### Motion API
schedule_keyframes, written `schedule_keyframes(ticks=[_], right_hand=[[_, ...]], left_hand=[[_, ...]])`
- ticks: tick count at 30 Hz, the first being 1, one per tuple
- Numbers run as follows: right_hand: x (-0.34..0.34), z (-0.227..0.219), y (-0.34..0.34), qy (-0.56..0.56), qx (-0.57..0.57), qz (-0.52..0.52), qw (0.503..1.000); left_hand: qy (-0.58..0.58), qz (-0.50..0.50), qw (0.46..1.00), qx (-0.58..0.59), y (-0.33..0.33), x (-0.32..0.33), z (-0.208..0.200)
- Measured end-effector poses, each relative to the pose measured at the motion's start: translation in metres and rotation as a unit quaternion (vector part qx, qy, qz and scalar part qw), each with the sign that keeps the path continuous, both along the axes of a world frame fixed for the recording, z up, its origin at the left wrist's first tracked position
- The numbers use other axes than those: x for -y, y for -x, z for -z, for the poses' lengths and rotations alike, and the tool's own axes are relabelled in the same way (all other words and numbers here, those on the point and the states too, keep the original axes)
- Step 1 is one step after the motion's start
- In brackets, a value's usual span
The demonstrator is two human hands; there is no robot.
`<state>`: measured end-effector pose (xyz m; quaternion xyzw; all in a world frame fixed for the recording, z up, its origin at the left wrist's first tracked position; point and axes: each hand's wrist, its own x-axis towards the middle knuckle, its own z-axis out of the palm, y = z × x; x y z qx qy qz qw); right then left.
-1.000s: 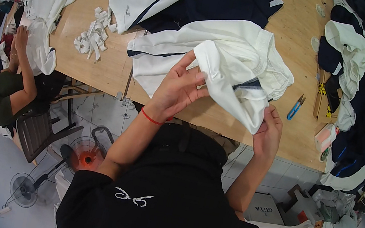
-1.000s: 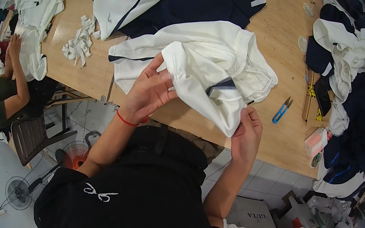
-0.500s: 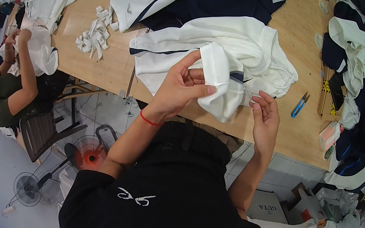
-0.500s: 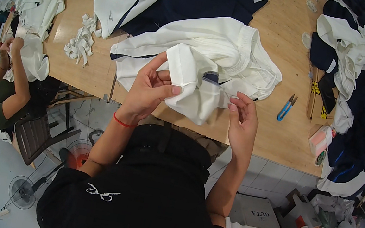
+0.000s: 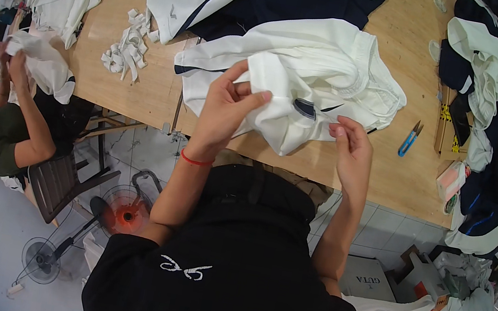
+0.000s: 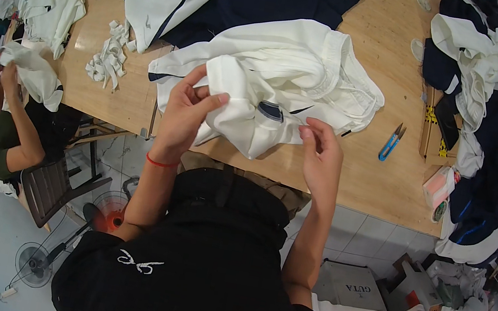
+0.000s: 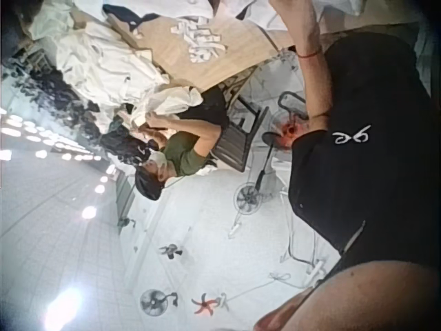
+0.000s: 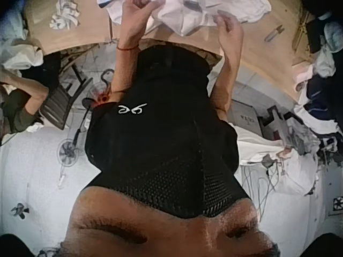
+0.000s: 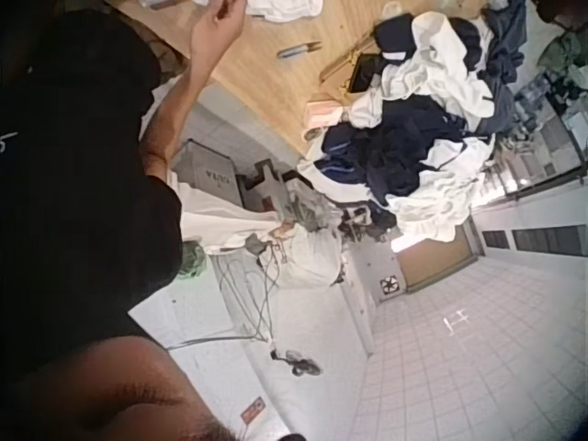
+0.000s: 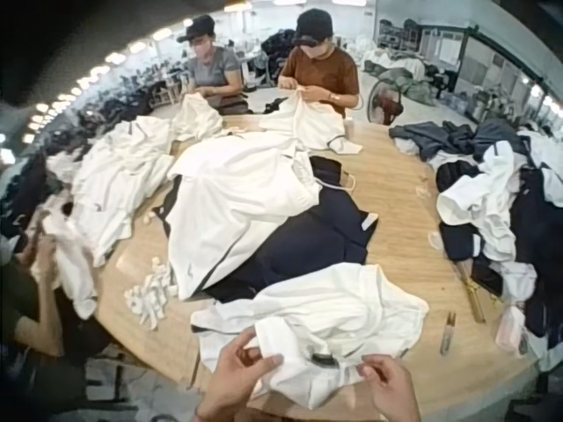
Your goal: Trimming loose threads from white shorts using specialized thread snips in a factory setting.
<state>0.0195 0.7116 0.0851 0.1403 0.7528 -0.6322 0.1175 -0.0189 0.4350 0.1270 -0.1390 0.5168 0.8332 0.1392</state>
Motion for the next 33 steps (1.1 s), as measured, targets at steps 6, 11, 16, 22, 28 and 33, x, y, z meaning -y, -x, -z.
schedule_keyframes(ticks=[6, 11, 16, 22, 28, 33], right_hand=[[0.048, 0.022, 0.006, -0.031, -0.031, -0.039, 0.998], [0.033, -0.001, 0.023, 0.139, 0.017, -0.034, 0.990], [-0.052, -0.154, 0.080, -0.124, -0.350, 0.064, 0.926], [-0.077, -0.301, 0.107, -0.241, -0.511, 0.170, 0.807], [-0.083, -0.353, 0.100, -0.254, -0.562, 0.246, 0.747], [-0.096, -0.326, 0.102, -0.228, -0.535, 0.213, 0.785]], left_hand=[[0.012, 0.017, 1.000, 0.003, 0.004, 0.020, 0.007], [0.070, 0.003, 0.995, -0.065, 0.012, 0.035, -0.015], [0.241, 0.013, 0.941, -0.238, 0.061, 0.040, -0.127], [0.389, -0.082, 0.742, -0.539, 0.135, 0.018, -0.245], [0.465, -0.147, 0.678, -0.550, 0.115, -0.007, -0.325], [0.464, -0.149, 0.653, -0.580, 0.119, -0.011, -0.291]])
